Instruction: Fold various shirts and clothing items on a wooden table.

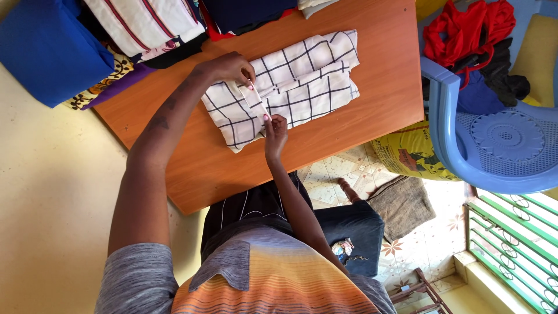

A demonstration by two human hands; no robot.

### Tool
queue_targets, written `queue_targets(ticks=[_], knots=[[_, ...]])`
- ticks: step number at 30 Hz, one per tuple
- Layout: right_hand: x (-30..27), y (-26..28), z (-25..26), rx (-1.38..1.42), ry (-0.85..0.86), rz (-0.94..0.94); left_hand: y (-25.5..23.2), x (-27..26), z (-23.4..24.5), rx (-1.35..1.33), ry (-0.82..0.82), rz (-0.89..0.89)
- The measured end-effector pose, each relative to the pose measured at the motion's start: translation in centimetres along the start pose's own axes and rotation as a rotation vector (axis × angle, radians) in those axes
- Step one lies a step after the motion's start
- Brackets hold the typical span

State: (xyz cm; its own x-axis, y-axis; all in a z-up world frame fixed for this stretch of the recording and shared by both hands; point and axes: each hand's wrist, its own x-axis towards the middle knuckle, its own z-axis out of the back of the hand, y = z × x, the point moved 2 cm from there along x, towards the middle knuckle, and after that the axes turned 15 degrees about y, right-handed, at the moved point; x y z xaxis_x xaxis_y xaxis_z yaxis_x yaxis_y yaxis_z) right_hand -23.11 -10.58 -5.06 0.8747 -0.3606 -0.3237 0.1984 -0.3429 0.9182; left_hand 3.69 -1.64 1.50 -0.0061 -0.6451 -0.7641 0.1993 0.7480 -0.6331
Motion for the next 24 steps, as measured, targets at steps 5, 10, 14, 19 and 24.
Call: queue_targets(ticks=[5,10,14,19,24], knots=[[0.3,1.3,-0.4,-0.038,-0.086,-0.091,2.9,2.3,-1.8,-0.005,-0.088,-0.114],[0.2,3.8,-1.0,-0.342,-0.082,-0.305,3.2,1.2,-3.3,0.284,-0.344,-0.265],[-2.2,1.2,0.5,-0.872,-0.062,0.058,4.9,-2.7,-5.3,0.193,-0.830,-0.324],[-6.3,-0.1,-1.2,-1.136,0.312,0.463,12.0,-5.3,-9.6,-0.158,-1.001,-0.149],[-4.6,-2.4,-3.1,-1.194,0.638,0.380,16.4,-4.1,-12.2,-0.364,-0.848,-0.113]])
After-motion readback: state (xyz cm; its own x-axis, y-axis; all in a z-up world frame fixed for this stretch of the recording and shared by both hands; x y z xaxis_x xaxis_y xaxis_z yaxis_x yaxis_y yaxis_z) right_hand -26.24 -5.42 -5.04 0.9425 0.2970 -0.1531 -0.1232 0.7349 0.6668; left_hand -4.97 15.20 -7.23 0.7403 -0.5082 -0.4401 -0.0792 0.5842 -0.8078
